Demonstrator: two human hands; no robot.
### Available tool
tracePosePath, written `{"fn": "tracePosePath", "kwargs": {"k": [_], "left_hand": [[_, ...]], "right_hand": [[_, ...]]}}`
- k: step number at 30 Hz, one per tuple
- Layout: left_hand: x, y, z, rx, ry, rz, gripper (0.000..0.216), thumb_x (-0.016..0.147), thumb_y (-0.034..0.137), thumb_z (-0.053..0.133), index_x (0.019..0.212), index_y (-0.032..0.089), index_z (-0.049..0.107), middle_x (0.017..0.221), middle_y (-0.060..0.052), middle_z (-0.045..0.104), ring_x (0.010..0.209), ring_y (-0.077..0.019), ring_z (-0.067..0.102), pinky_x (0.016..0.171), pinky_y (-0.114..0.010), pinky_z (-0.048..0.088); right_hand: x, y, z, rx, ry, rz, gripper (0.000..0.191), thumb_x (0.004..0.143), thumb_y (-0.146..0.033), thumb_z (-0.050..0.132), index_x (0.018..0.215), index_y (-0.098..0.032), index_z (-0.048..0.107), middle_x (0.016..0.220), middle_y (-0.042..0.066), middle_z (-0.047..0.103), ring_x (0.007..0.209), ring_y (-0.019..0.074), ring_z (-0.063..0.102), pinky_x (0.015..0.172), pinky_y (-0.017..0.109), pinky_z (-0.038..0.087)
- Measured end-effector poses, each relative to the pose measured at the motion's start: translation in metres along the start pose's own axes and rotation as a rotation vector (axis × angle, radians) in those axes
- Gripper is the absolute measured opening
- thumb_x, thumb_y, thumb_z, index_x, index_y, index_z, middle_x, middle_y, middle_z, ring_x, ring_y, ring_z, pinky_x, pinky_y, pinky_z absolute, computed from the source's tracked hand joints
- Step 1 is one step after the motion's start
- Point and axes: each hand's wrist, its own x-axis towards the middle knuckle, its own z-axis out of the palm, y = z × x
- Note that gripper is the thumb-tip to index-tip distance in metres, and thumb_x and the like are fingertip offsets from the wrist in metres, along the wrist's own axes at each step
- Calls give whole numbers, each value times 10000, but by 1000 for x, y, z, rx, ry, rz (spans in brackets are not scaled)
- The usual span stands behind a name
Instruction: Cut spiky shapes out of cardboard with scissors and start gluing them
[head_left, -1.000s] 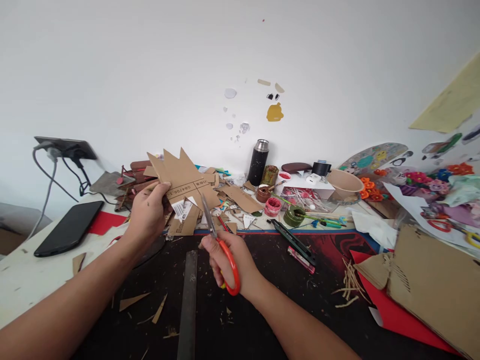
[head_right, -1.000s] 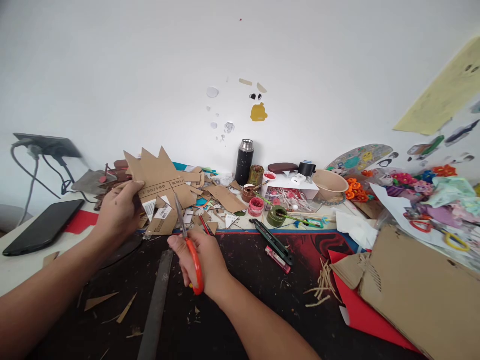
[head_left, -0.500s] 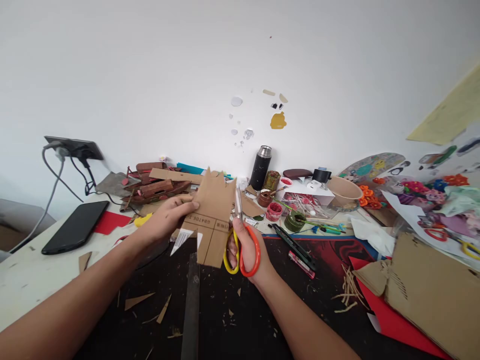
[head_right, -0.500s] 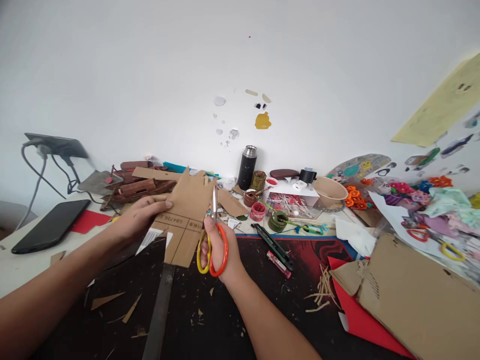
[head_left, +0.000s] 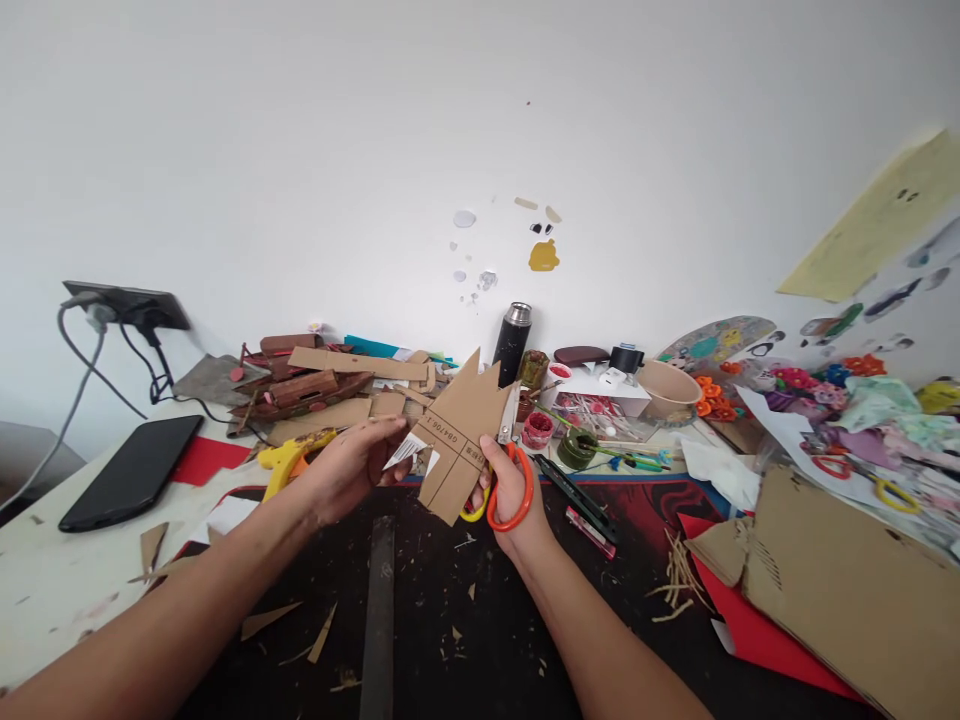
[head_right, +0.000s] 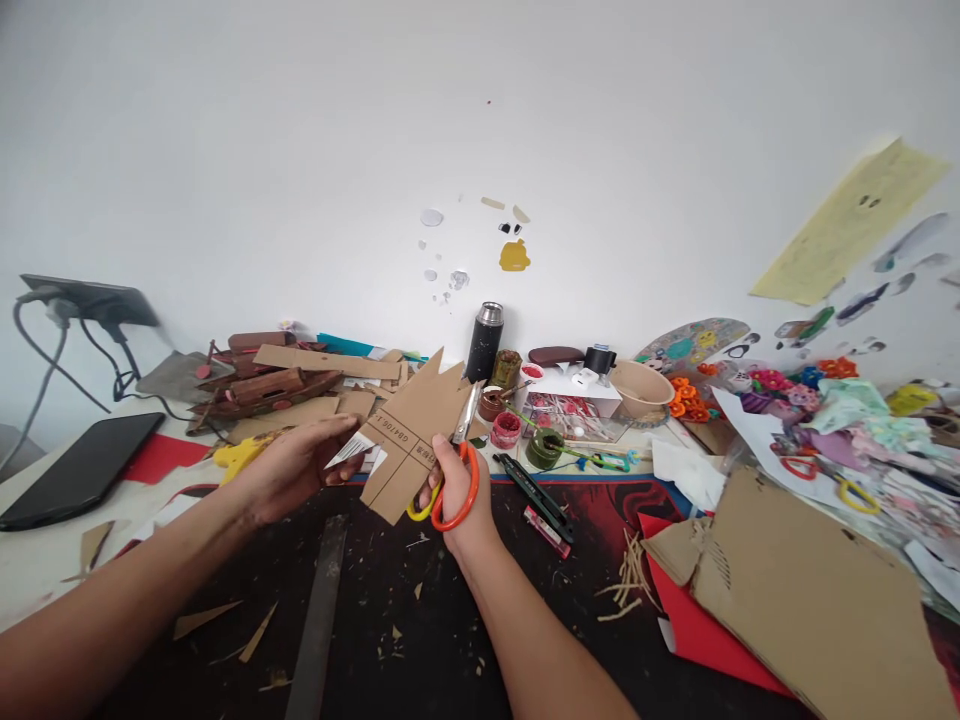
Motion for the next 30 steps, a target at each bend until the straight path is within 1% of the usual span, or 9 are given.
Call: {"fn": "tracePosePath", "kwargs": {"k": [3,6,11,13,16,19,21,25,30], "left_hand": [[-1,-4,-1,22,-66,-35,164,690,209,855,772,158,723,648,-41,681,585,-163,633,488,-214,433],[-1,-8,0,-41,-86,-47,162,678,143,849,816,139,763,747,-70,725,663,-167,663,576,-230,502],[-4,-16,2,-144,-72,-86,346,588,22,899,908,145,853,937,-97,790,772,-171,684,653,-244,549],[-5,-21,4,-171,-74,-108,389,602,62,952,972,152,873,1014,-111,806,823,-182,701,676,-249,570],[-6,-26,10,-158,-81,-77,398,684,245,1010,1046,145,876,1060,-135,814,878,-196,721,681,-239,581],[-8,-27,18,-136,-5,-21,440,690,333,1025,1055,142,869,1044,-133,823,849,-187,726,665,-222,575],[-10,-26,25,-161,52,-18,481,665,319,1036,1082,154,860,1082,-133,832,881,-208,751,731,-251,605],[-15,-26,35,-250,136,-73,571,631,318,1040,1137,146,839,1189,-173,828,1098,-334,775,892,-360,633],[-13,-27,31,-285,259,-173,744,556,230,1034,1260,148,804,1238,-165,824,1221,-405,739,981,-416,617]], "right_hand": [[5,-2,-3,26,70,-29,626,701,-659,878,573,-214,458,441,-73,463,316,76,453,317,182,356],[6,-1,-4,28,100,-53,603,712,-657,871,588,-217,478,441,-73,473,311,96,468,301,201,379],[3,1,-3,38,116,-63,573,740,-644,864,628,-214,502,460,-76,489,321,98,478,302,198,381],[3,0,-2,47,135,-74,582,750,-643,857,614,-212,490,456,-75,479,325,88,474,316,188,380],[3,0,-3,40,151,-95,593,776,-649,839,607,-211,477,454,-73,471,336,84,484,340,183,396],[2,2,-3,15,157,-116,583,793,-660,837,664,-220,477,474,-79,486,342,97,503,343,193,409],[-1,4,-2,-14,150,-126,572,798,-674,841,728,-227,490,486,-87,500,341,106,513,346,200,420],[-10,9,1,-83,88,-110,588,813,-749,802,829,-237,511,477,-104,492,315,109,484,346,214,426],[-15,19,2,-144,44,-46,587,863,-780,744,859,-236,524,469,-98,490,316,102,462,358,215,434]]}}
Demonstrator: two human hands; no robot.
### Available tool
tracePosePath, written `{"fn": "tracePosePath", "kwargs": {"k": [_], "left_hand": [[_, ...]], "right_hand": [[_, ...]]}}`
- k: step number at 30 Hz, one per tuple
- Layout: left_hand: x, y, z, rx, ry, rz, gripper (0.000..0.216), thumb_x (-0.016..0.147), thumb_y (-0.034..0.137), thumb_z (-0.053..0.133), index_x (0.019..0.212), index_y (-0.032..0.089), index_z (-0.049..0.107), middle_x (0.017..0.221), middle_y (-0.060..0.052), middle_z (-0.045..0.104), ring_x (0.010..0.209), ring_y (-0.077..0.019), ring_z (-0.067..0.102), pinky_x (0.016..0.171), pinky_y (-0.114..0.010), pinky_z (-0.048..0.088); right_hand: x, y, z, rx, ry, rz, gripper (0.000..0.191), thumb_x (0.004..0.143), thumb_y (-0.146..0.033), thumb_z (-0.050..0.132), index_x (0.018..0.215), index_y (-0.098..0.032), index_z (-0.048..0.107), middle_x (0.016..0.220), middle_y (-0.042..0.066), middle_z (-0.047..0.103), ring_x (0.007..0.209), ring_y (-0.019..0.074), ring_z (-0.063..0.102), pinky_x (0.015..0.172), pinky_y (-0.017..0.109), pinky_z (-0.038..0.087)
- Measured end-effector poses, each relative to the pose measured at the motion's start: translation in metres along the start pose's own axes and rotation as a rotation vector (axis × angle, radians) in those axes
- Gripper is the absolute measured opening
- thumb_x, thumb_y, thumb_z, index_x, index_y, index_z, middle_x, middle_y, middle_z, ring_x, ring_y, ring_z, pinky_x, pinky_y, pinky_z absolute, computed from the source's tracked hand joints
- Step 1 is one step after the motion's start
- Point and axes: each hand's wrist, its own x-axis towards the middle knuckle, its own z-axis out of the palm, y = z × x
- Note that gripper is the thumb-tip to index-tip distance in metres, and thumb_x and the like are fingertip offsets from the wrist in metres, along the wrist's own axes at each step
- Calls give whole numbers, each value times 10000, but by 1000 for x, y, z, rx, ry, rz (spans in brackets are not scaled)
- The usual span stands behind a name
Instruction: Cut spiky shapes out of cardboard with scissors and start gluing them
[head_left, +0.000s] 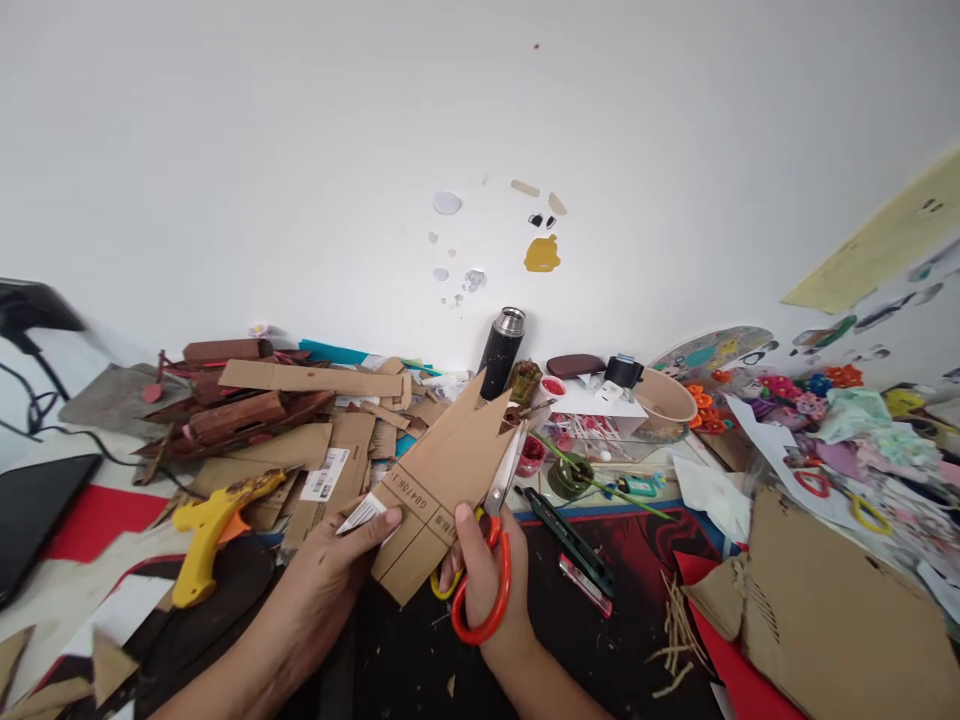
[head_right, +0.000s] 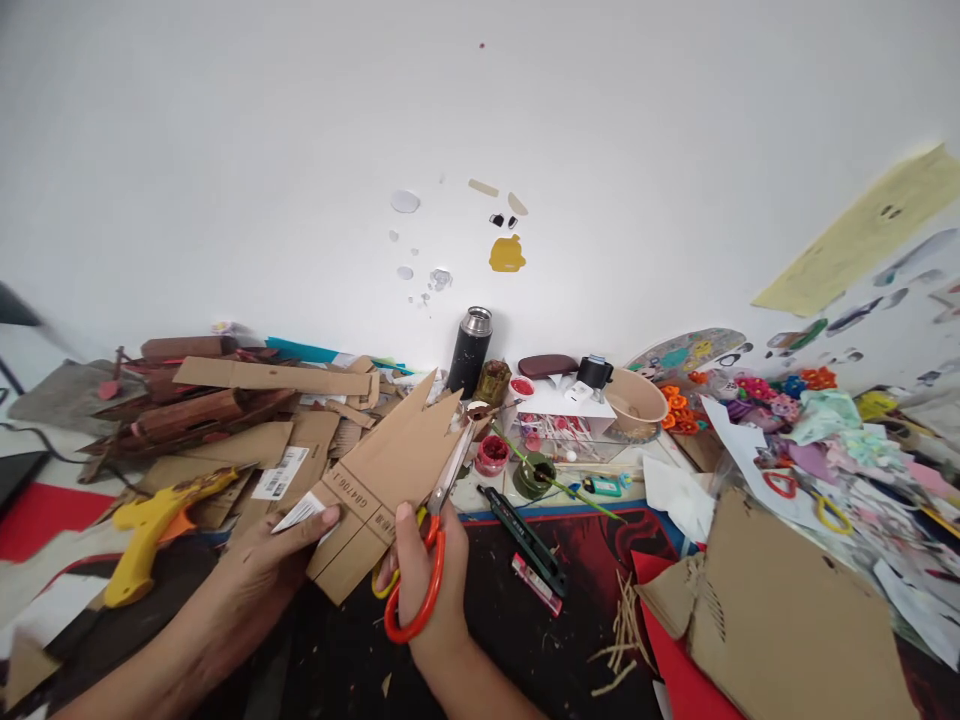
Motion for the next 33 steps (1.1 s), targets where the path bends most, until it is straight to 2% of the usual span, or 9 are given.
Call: {"fn": "tracePosePath", "kwargs": {"k": [6,13,16,21,24,27,33], "left_hand": [[7,4,-5,-25,48,-28,703,598,241,981,1270,134,805,1216,-157,833,1242,-427,729,1028,-457,603],[-5,4,5,-47,48,41,528,609,144,898,1130,118,823,1124,-147,853,1200,-414,752,1032,-461,611],[-7,0,7,-72,62,51,436,646,156,893,1073,116,813,1069,-147,857,1152,-402,774,997,-458,635],[-8,-1,9,-115,89,58,343,740,130,817,1081,104,788,987,-148,856,1097,-373,796,957,-445,664],[-8,-1,10,-139,62,79,316,762,100,789,1078,99,785,1011,-157,855,1100,-361,798,965,-435,664],[-7,-3,8,-128,-2,103,347,768,103,826,1113,101,793,1096,-167,851,1129,-364,791,987,-437,655],[-4,-12,1,-56,-86,105,582,721,244,973,1259,123,786,1194,-170,835,1185,-395,767,1015,-446,634]], "right_hand": [[0,9,1,-20,-5,53,570,858,-745,772,815,-236,519,478,-93,472,328,103,457,354,223,446],[1,-2,0,-10,-55,-38,552,883,-715,770,801,-229,522,449,-96,471,317,105,483,352,204,427],[3,-4,-1,25,-55,-66,562,857,-720,788,799,-232,516,442,-105,463,303,108,478,345,211,424],[3,-4,0,39,-66,-73,524,879,-664,787,765,-231,513,461,-98,468,320,111,493,352,215,422],[4,-8,1,52,-47,-91,525,869,-650,796,745,-237,496,456,-94,471,315,113,486,357,225,427],[7,-11,0,44,-31,-103,527,861,-656,793,740,-241,491,437,-90,469,310,121,486,362,233,428],[7,-7,-1,19,6,-89,546,850,-715,779,800,-237,520,446,-98,468,314,119,483,357,222,429]]}}
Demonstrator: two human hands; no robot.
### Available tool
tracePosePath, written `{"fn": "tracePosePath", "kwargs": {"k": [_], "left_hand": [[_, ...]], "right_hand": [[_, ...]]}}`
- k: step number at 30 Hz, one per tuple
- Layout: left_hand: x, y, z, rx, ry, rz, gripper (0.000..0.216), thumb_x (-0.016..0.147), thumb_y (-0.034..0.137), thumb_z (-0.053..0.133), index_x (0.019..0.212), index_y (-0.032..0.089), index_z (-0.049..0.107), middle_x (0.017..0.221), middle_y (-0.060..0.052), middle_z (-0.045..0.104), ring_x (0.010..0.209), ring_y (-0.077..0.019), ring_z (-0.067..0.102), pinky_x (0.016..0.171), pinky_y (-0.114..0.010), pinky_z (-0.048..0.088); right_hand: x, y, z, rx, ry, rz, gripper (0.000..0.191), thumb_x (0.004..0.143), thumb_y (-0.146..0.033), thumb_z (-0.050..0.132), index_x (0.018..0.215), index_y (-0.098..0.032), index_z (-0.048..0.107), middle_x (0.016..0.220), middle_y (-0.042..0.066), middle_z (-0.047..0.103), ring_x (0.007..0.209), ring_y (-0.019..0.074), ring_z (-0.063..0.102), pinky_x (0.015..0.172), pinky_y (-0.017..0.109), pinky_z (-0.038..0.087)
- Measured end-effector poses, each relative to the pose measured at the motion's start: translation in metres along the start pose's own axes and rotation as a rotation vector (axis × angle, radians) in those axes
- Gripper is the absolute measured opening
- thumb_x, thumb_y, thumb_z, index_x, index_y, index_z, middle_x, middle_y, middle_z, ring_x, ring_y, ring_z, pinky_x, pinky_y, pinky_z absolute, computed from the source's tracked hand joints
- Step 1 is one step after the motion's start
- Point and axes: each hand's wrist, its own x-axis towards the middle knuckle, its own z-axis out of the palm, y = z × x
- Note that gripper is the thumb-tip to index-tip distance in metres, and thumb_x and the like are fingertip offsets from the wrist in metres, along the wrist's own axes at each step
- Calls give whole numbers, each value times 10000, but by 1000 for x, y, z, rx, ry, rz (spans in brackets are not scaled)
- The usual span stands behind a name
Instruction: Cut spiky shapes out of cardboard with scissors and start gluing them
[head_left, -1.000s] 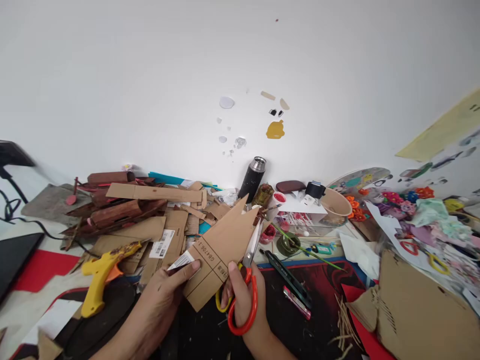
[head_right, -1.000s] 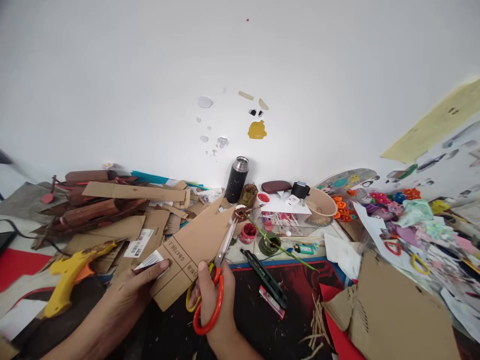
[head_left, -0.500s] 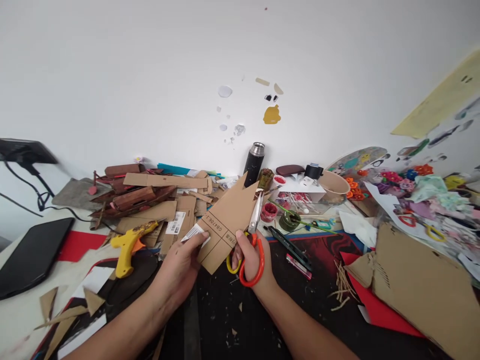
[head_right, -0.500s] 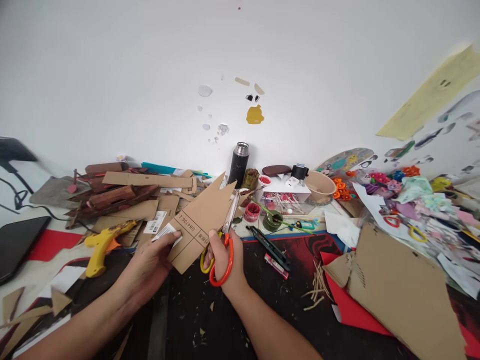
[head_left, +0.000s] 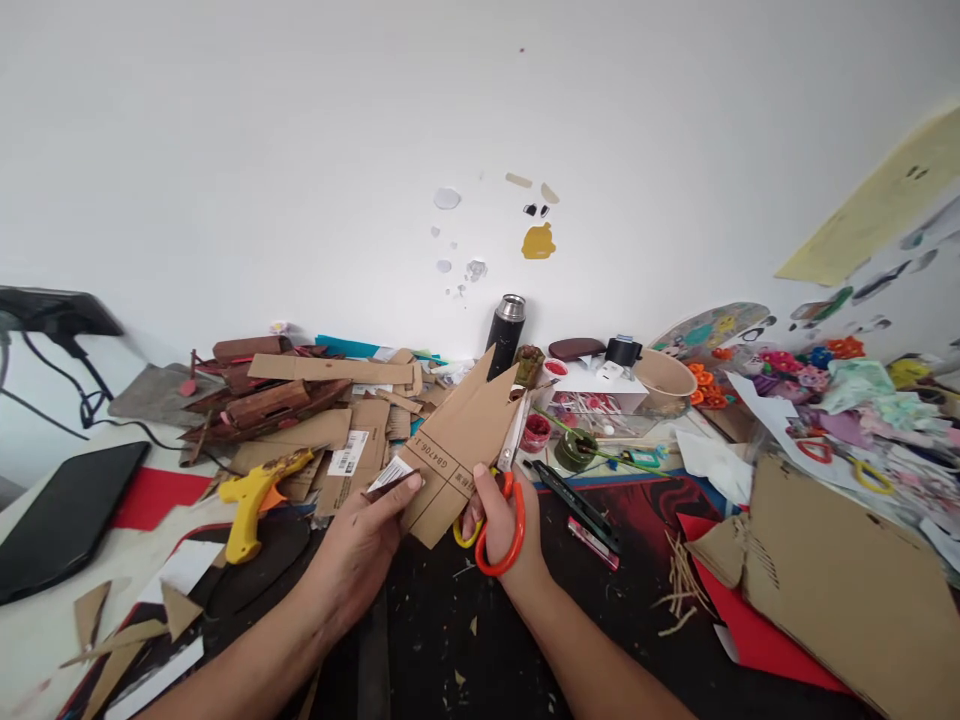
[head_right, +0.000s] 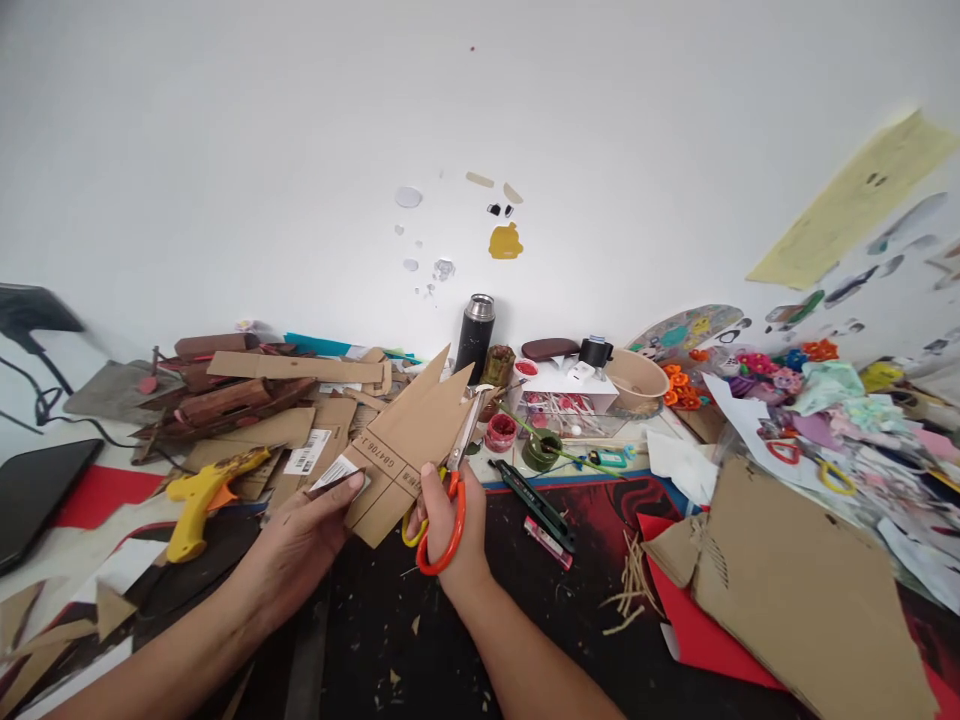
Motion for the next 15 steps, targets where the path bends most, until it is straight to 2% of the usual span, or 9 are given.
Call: {"fn": "tracePosePath", "kwargs": {"k": [2,6,11,15], "left_hand": [[1,0,-2,7,26,-9,662,694,255,993,1306,137,771,1215,-164,831,1195,-398,763,1017,-444,631],[7,8,-2,-16,207,-81,802,552,135,1018,1311,144,761,1145,-135,852,1138,-399,788,973,-442,653],[8,20,3,-60,292,-93,609,661,74,935,1244,150,776,1070,-120,863,1044,-357,822,925,-434,677],[5,15,4,-63,250,-12,519,707,83,914,1208,134,790,1031,-123,865,1027,-340,827,921,-406,679]], "right_hand": [[-3,3,1,-24,-25,29,550,862,-729,766,828,-232,533,466,-97,487,318,108,473,363,216,433],[-11,7,4,-78,-73,104,555,888,-745,731,830,-228,537,454,-89,490,318,107,465,359,209,423],[-16,6,6,-164,-105,67,532,912,-726,715,831,-225,559,449,-75,500,340,120,496,376,209,415],[-11,0,3,-140,-124,5,494,939,-690,706,841,-234,544,469,-85,510,332,113,475,388,222,440]]}}
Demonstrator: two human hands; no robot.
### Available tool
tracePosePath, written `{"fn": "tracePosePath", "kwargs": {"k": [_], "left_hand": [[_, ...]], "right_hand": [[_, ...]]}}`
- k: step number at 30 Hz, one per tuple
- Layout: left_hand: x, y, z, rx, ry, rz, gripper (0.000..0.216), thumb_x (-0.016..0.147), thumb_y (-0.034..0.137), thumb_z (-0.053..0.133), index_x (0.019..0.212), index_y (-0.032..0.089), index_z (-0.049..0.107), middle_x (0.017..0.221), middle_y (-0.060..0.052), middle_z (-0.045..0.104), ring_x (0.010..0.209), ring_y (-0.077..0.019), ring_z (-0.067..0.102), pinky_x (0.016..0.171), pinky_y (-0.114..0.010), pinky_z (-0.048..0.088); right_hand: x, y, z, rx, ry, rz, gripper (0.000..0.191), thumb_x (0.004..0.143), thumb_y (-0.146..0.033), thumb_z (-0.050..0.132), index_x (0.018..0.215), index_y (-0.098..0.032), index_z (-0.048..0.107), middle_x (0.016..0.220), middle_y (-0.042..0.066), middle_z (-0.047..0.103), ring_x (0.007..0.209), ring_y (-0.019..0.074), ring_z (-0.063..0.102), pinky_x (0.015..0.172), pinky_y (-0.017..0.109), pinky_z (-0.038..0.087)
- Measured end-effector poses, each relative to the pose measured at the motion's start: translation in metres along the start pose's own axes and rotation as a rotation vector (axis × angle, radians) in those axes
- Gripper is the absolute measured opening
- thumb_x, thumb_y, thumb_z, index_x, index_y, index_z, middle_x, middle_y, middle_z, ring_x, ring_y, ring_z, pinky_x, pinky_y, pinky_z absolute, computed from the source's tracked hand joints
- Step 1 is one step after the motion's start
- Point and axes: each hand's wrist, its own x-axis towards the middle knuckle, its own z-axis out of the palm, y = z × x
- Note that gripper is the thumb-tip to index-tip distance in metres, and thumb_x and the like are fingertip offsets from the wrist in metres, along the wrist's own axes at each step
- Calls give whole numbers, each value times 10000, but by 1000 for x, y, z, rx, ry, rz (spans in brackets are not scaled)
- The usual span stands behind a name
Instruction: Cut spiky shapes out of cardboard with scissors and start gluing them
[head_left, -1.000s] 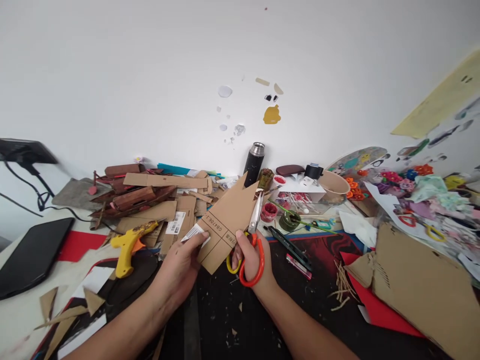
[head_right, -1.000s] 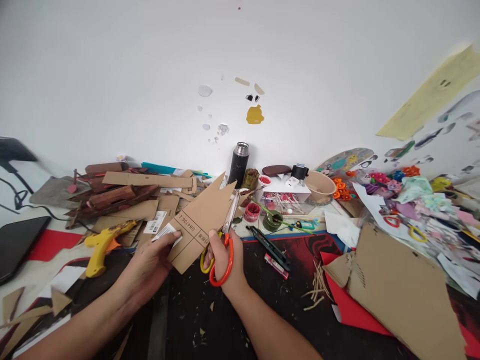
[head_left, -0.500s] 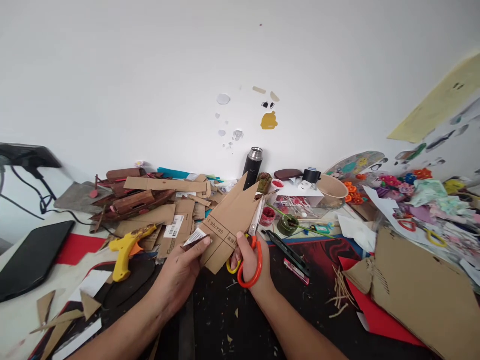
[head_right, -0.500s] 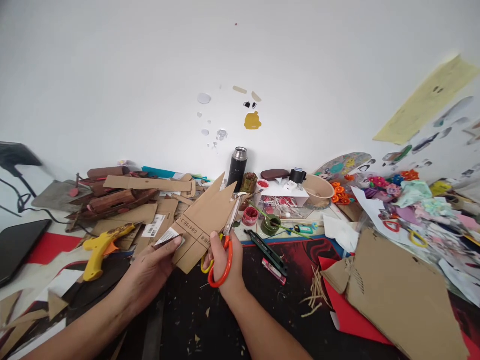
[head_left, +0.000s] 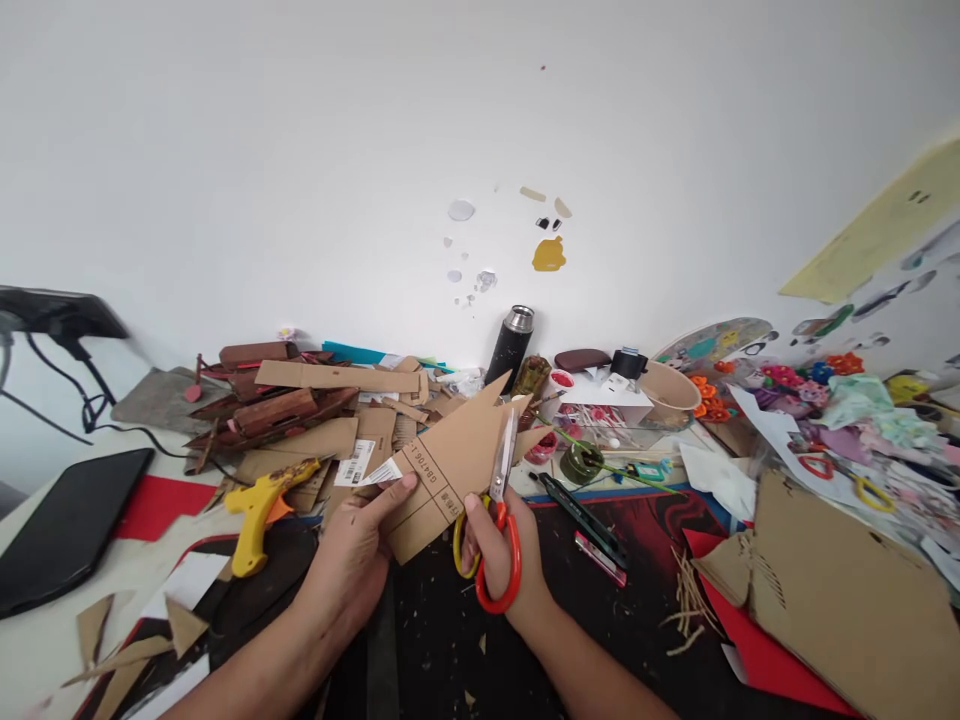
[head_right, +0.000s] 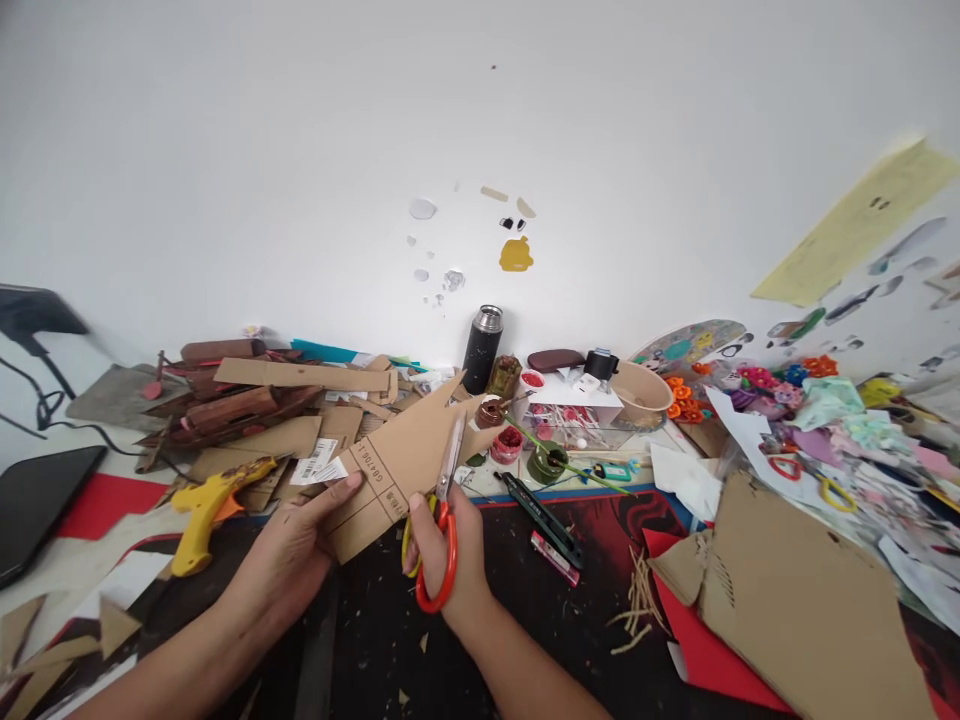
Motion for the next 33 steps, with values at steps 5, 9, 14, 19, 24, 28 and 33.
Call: {"fn": "tracePosePath", "kwargs": {"k": [5,9,14,19,24,28,33], "left_hand": [[1,-15,-5,32,-66,56,464,745,67,876,1198,123,791,1080,-131,861,1037,-330,826,942,-393,674],[0,-15,-5,59,-49,19,373,827,54,788,1196,106,773,1080,-136,859,1034,-310,826,930,-388,677],[-5,-9,-1,76,-25,-70,401,883,105,731,1284,117,744,1064,-120,858,945,-293,834,847,-378,687],[-9,-9,3,49,-21,-140,490,902,115,703,1391,139,714,1094,-118,857,899,-286,831,758,-349,678],[-12,-11,6,41,9,-133,466,943,89,675,1406,138,708,1039,-96,861,801,-248,819,700,-318,668],[-14,-12,7,37,-17,-108,420,974,88,650,1389,114,710,1057,-117,859,845,-257,828,790,-341,688],[-14,-11,5,18,-52,-124,398,982,84,653,1376,100,711,1100,-142,853,992,-295,831,922,-385,683]], "right_hand": [[11,3,-6,110,-50,-53,490,928,-684,720,855,-245,516,479,-104,509,324,118,476,374,226,443],[13,5,-6,97,-37,-65,510,911,-696,733,842,-246,503,468,-109,506,312,115,470,359,219,433],[7,-1,-3,125,-53,-51,479,946,-656,712,821,-241,511,456,-98,500,324,119,491,366,214,427],[6,-4,-4,184,-40,-24,471,924,-642,741,824,-240,516,468,-96,496,338,126,515,367,217,435],[6,-6,-5,157,-22,-29,430,941,-622,719,862,-241,537,459,-99,500,325,129,507,359,217,427],[6,-8,-5,137,-20,-58,398,945,-574,726,857,-245,520,448,-110,500,318,122,498,358,205,417],[7,-8,-5,147,-23,-56,407,942,-575,729,847,-245,511,453,-109,504,308,118,490,348,207,412]]}}
